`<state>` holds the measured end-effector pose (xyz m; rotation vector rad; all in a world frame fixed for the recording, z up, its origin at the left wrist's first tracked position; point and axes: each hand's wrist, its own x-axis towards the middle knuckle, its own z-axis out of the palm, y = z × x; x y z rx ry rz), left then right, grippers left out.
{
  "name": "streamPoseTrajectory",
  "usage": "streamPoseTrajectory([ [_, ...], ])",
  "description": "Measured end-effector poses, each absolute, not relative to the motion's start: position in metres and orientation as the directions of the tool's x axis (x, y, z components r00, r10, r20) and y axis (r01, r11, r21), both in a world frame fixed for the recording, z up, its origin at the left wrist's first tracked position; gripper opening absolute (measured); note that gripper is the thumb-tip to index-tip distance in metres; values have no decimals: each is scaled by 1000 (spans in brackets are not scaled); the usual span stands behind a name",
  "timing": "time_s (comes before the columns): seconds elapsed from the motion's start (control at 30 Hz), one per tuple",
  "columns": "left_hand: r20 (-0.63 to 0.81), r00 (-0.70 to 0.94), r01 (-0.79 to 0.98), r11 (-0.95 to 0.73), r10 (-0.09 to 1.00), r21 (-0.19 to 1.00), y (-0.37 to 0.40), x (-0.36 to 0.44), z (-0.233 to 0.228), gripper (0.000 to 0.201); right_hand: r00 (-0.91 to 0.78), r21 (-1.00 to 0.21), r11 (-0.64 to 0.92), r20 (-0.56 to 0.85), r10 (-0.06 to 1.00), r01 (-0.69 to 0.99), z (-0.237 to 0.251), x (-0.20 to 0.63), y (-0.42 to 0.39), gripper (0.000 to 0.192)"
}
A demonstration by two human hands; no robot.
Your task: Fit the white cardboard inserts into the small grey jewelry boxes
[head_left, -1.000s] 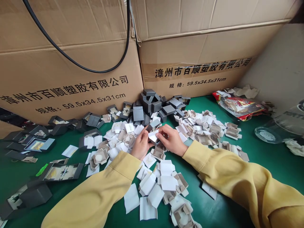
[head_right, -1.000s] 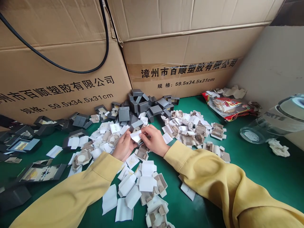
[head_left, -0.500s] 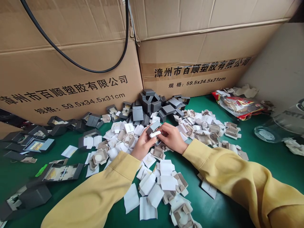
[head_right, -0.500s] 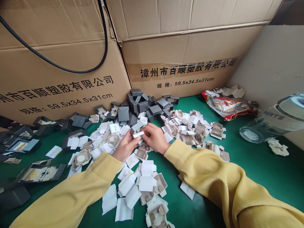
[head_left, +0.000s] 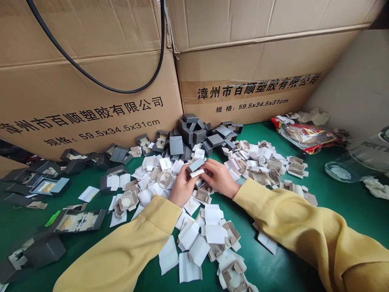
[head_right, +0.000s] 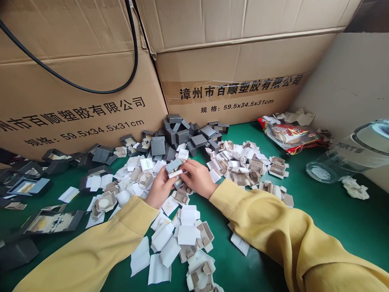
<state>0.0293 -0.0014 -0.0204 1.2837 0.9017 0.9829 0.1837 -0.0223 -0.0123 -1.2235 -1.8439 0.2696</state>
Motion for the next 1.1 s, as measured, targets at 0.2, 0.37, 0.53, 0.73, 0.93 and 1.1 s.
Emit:
streamPoseTrajectory([
  [0.2, 12, 273, -112, 20, 962, 994, -1, 34, -23, 37, -155, -553, 524, 578, 801, 647, -13, 183, -22, 12],
  [0.37, -32, 232, -95, 55, 972, 994, 0, 36, -19, 40, -172, -547, 537, 580, 796, 642, -14, 182, -23, 10],
  [0.53, -52, 226, -96, 75, 973, 993, -1, 36, -15, 42, -178, -545, 559, 598, 782, 625, -13, 182, -24, 9],
  [0.73, -21, 269, -89, 46, 963, 995, 0, 35, -16, 39, -132, -562, 556, 621, 773, 613, -13, 183, -24, 16],
  [0.93, 5, 341, -23, 3, 940, 1000, -2, 34, -13, 35, -11, -591, 468, 613, 790, 657, -13, 182, -24, 19],
  [1.1, -26, 349, -10, 31, 937, 999, -4, 34, -12, 34, -4, -628, 424, 557, 831, 653, -9, 181, -25, 16],
])
